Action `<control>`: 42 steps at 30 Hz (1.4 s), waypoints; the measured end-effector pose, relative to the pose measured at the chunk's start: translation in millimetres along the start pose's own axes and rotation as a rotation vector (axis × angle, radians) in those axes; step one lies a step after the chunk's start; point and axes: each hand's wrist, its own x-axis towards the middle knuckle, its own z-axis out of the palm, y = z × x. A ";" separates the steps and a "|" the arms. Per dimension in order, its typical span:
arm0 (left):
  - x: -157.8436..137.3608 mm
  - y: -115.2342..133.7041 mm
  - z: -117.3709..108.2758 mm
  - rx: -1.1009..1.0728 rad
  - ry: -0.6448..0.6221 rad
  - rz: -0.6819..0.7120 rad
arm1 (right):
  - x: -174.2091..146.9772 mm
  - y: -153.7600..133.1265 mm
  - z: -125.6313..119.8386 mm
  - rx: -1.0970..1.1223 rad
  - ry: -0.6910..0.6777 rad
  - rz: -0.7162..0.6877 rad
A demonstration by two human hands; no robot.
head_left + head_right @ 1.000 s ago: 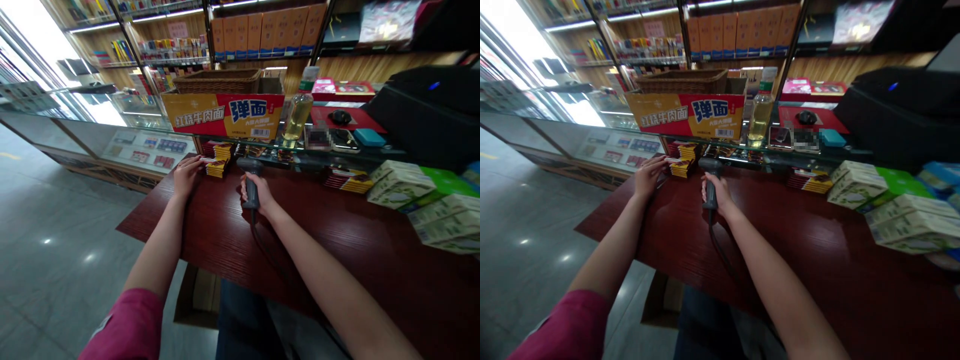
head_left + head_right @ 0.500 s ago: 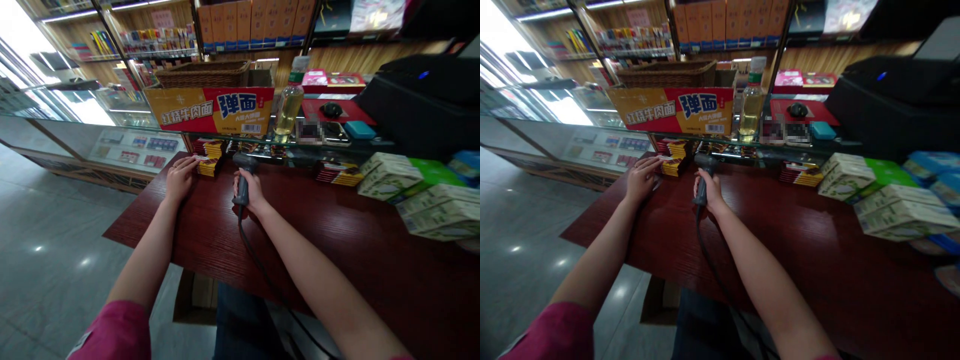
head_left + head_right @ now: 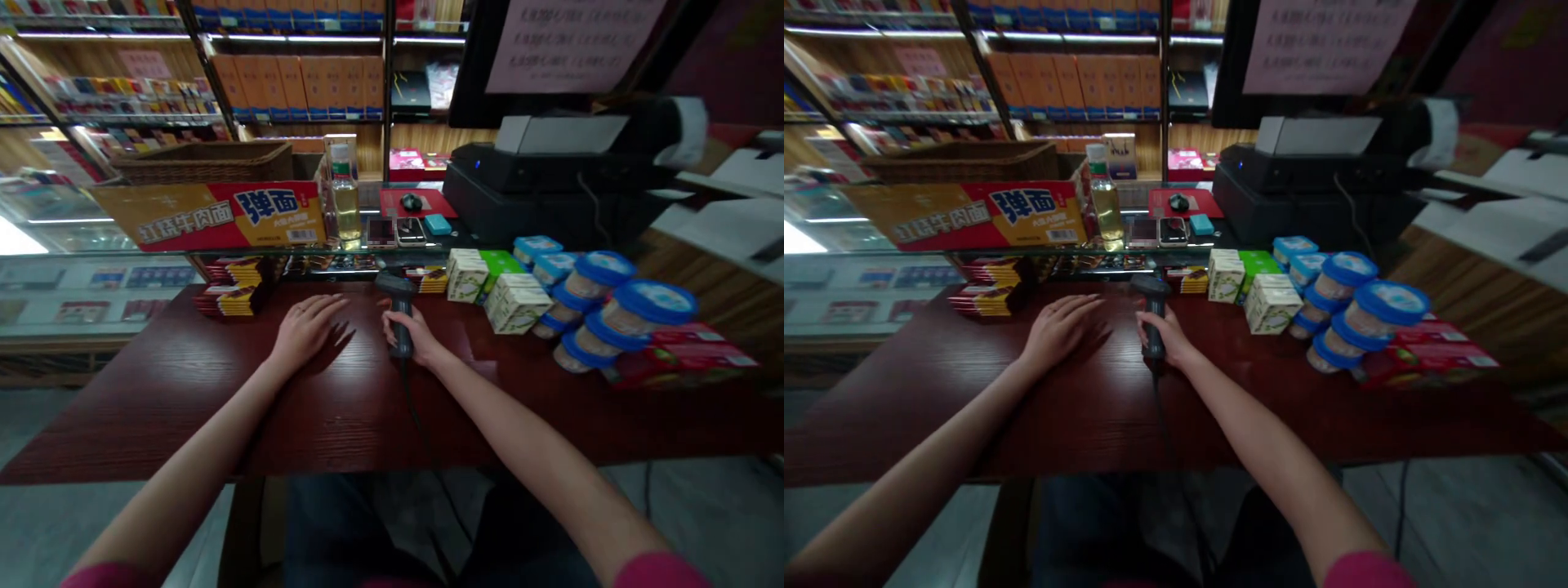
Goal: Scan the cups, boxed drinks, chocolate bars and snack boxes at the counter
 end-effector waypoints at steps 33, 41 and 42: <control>58.0 65.3 65.9 -0.502 0.226 -0.555 | -55.6 -39.2 -45.5 -0.111 -0.113 0.166; 60.7 68.5 68.8 -0.528 0.228 -0.590 | -53.6 -36.6 -48.0 -0.124 -0.028 0.127; 60.6 69.0 69.1 -0.534 0.229 -0.598 | -53.9 -36.8 -47.9 -0.123 -0.035 0.123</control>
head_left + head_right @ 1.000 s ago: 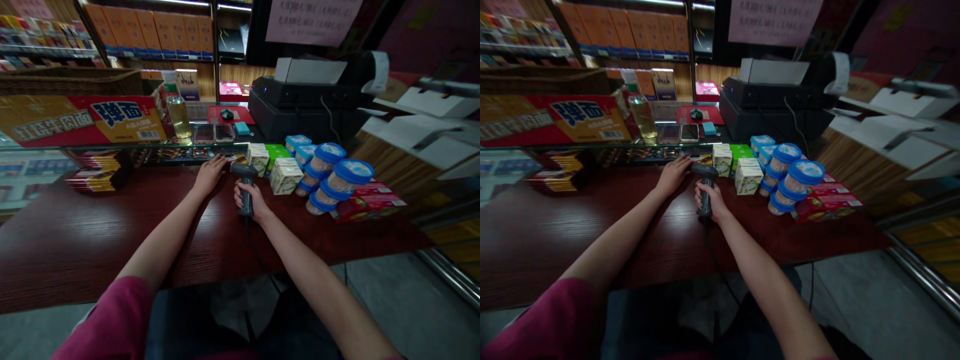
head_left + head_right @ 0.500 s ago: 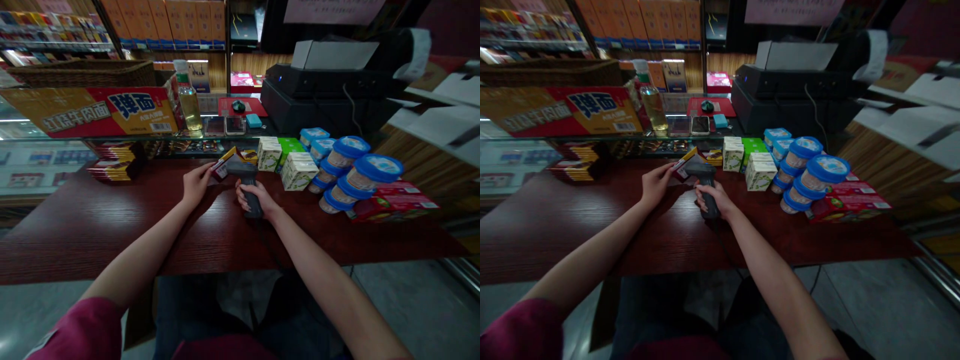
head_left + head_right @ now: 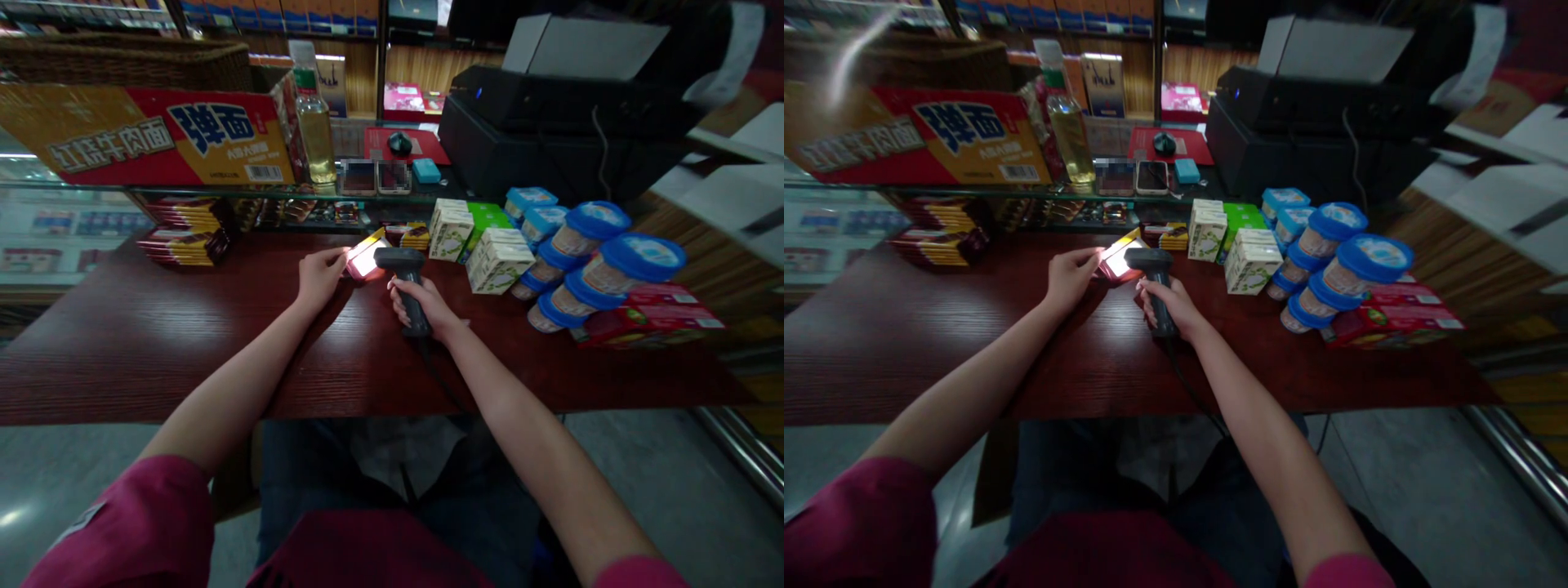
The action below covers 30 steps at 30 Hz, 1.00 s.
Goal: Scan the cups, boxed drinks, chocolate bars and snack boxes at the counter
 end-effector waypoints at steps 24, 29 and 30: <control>-17.7 -74.7 -217.6 0.390 0.464 0.284 | 87.8 47.9 129.9 0.061 -0.168 0.061; -6.6 -104.3 -252.5 0.402 0.489 0.325 | 126.5 77.3 195.7 0.132 -0.178 0.045; -3.3 -110.2 -257.3 0.403 0.486 0.332 | 132.3 82.4 206.1 0.139 -0.163 0.042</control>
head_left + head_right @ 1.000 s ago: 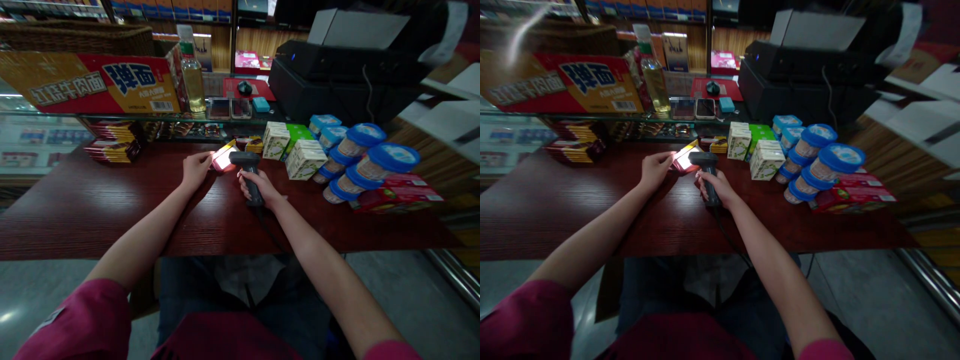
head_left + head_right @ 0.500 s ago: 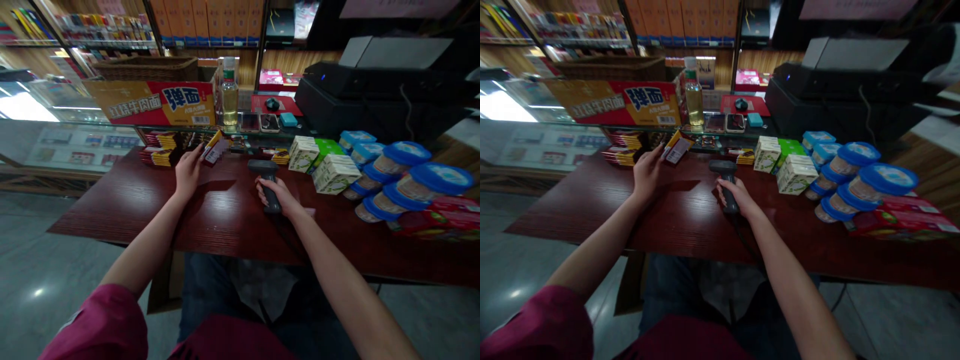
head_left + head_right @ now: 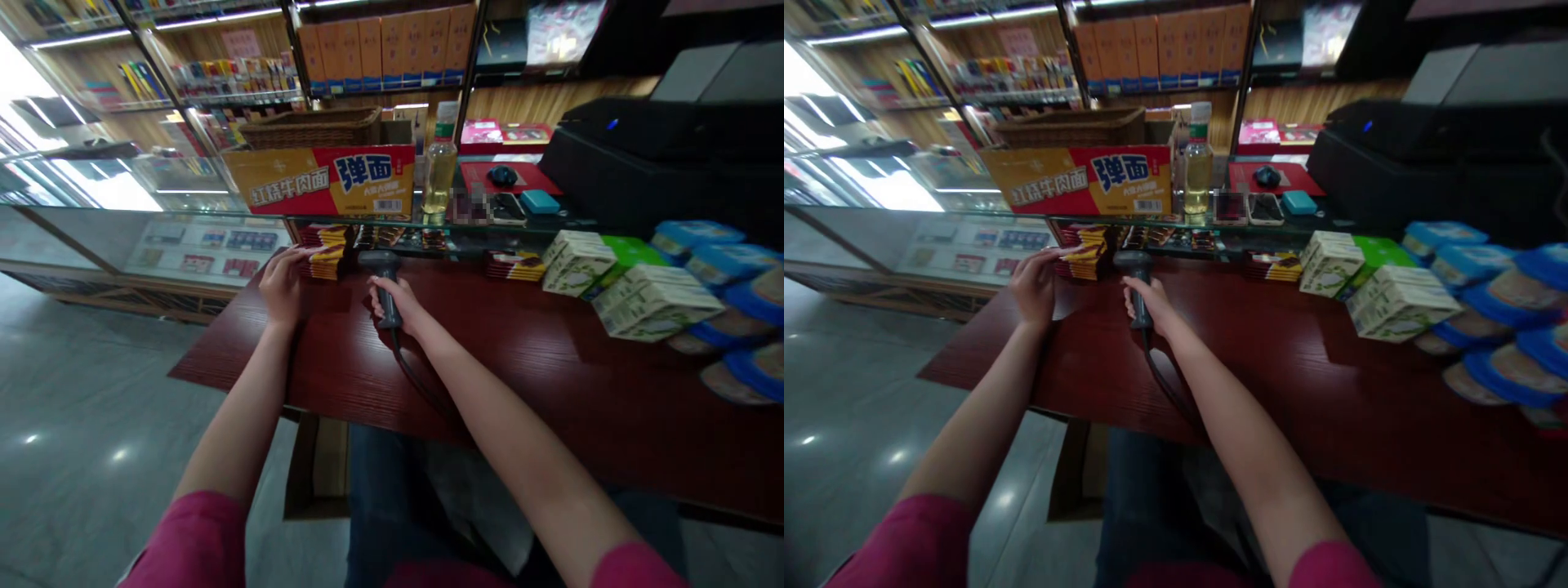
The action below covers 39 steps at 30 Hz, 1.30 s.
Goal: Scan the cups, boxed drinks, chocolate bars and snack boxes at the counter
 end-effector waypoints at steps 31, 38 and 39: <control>-0.7 12.6 23.2 0.160 -0.333 0.228 | -62.2 -50.3 -89.9 -0.034 0.143 -0.078; -29.8 142.5 139.1 -0.133 -0.669 0.376 | -117.8 -90.6 -156.8 -0.051 0.281 -0.154; -30.9 158.9 160.1 -0.173 -0.669 0.371 | -122.8 -94.5 -163.8 -0.048 0.293 -0.157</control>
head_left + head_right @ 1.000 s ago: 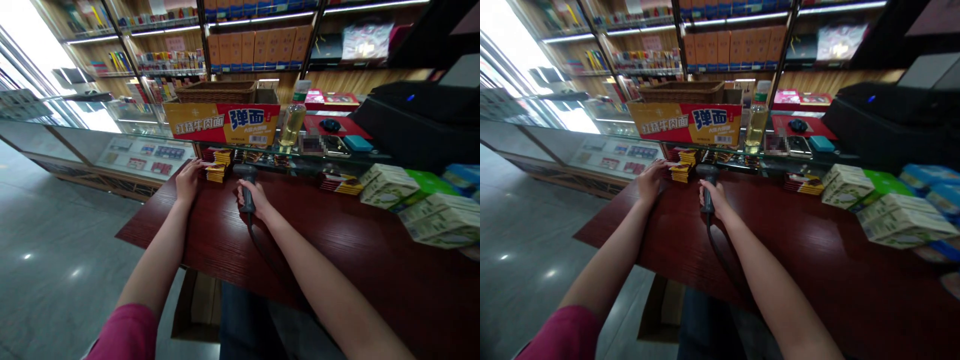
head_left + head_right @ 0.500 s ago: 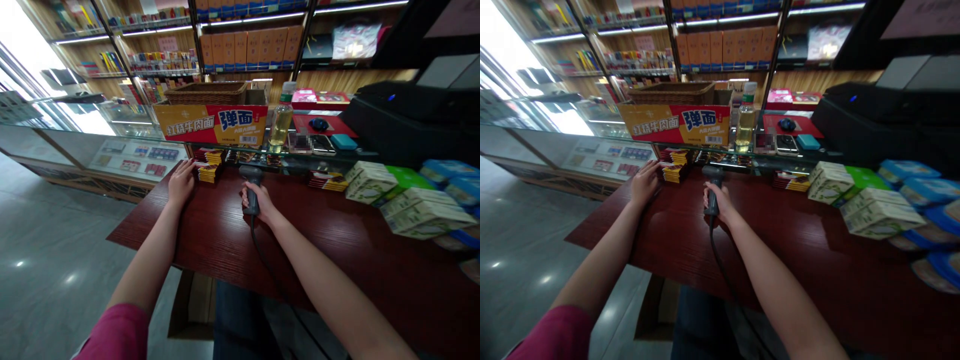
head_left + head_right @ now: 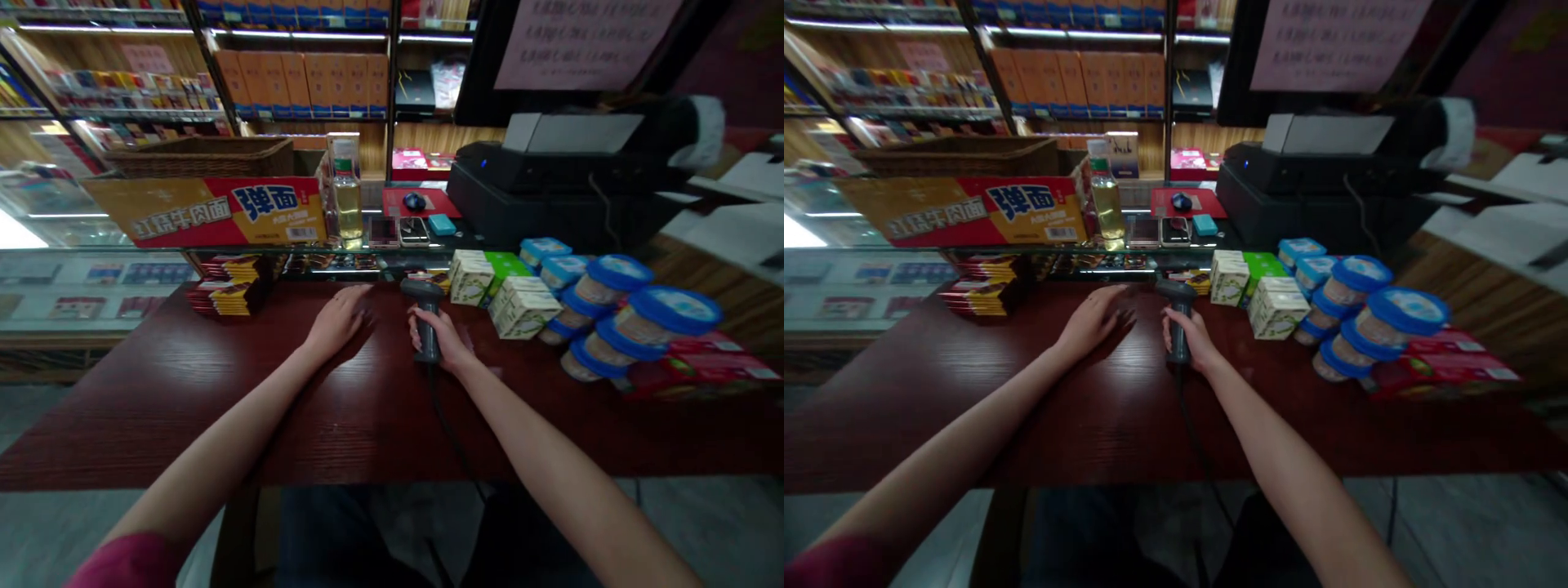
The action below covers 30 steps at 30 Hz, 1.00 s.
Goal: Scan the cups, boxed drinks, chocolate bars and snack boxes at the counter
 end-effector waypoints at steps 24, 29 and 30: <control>26.7 11.0 34.9 -0.563 0.262 -0.551 | -13.3 -13.3 -10.2 0.034 -0.206 0.047; 5.7 10.9 21.6 -0.813 0.208 -0.729 | -16.9 -5.3 -1.5 -0.039 -0.230 0.119; 5.7 12.1 20.5 -0.846 0.209 -0.750 | -17.1 -4.7 -1.0 -0.047 -0.224 0.122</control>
